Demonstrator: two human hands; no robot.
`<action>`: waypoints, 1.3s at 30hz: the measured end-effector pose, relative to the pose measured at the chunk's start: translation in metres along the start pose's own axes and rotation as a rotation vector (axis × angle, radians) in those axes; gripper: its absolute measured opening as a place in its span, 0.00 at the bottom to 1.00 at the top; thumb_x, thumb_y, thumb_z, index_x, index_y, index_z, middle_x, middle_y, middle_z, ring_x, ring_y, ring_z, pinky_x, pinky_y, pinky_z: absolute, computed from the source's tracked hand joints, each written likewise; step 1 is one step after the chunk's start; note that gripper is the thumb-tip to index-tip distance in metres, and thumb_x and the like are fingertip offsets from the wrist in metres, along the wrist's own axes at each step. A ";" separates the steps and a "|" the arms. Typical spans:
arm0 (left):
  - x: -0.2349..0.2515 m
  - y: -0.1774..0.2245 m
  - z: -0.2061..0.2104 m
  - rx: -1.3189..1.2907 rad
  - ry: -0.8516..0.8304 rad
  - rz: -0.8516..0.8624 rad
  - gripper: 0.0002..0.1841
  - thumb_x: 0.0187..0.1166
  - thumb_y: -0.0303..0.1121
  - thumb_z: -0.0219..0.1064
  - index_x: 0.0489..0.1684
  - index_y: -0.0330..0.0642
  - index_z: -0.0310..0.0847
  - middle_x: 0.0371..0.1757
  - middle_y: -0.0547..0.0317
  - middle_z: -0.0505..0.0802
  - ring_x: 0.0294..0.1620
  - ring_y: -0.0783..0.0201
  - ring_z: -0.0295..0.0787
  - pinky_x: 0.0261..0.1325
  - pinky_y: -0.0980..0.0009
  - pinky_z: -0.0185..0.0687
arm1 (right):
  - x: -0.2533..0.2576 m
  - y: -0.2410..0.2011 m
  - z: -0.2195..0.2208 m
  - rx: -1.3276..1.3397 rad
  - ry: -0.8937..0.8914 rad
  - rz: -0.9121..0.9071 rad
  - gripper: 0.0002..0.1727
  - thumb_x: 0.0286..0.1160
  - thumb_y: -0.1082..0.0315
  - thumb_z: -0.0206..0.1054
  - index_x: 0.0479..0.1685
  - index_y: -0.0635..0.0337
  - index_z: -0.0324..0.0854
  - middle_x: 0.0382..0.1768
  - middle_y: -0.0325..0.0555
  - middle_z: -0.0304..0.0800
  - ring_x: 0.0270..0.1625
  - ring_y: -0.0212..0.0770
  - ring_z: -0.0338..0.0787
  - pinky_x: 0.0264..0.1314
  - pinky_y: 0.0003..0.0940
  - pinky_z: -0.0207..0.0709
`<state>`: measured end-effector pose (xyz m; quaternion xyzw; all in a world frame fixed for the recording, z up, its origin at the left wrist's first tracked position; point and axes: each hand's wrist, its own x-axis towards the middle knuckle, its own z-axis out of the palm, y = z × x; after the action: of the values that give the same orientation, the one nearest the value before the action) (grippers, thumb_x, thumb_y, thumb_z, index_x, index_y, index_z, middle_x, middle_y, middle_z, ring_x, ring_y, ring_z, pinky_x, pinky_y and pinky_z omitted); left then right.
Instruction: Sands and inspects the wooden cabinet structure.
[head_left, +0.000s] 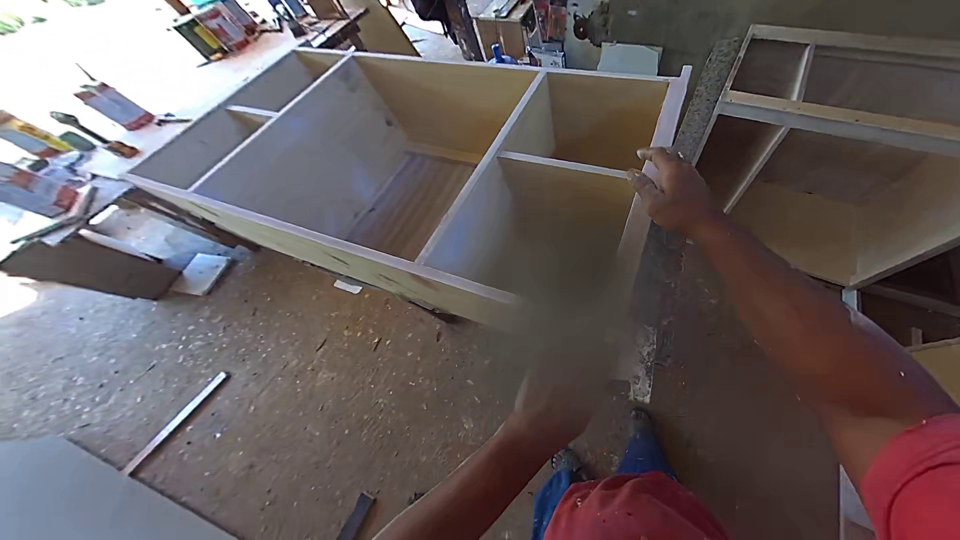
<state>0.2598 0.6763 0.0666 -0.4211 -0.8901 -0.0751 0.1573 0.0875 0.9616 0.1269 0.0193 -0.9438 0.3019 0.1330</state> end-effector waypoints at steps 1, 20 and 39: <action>0.002 0.002 -0.002 0.013 -0.014 0.002 0.22 0.80 0.36 0.63 0.73 0.41 0.81 0.81 0.53 0.82 0.83 0.55 0.77 0.86 0.43 0.63 | 0.013 0.009 0.008 -0.053 -0.033 -0.033 0.36 0.88 0.42 0.47 0.84 0.58 0.69 0.82 0.56 0.72 0.86 0.56 0.70 0.86 0.62 0.58; 0.127 0.019 0.003 -0.051 -0.289 -0.135 0.25 0.87 0.44 0.58 0.80 0.41 0.76 0.90 0.51 0.70 0.93 0.57 0.59 0.93 0.52 0.48 | 0.105 0.064 0.031 -0.198 -0.183 -0.109 0.43 0.89 0.36 0.22 0.70 0.43 0.85 0.64 0.46 0.92 0.77 0.47 0.82 0.90 0.73 0.28; 0.069 0.044 -0.008 -0.055 -0.254 -0.374 0.23 0.81 0.37 0.63 0.76 0.43 0.78 0.89 0.58 0.72 0.91 0.59 0.61 0.92 0.50 0.55 | 0.103 0.064 0.031 -0.179 -0.168 -0.120 0.42 0.90 0.37 0.26 0.65 0.45 0.87 0.59 0.45 0.94 0.74 0.46 0.85 0.92 0.69 0.29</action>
<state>0.2545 0.7525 0.0978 -0.2593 -0.9629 -0.0737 0.0158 -0.0270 1.0008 0.0941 0.0889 -0.9719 0.2054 0.0728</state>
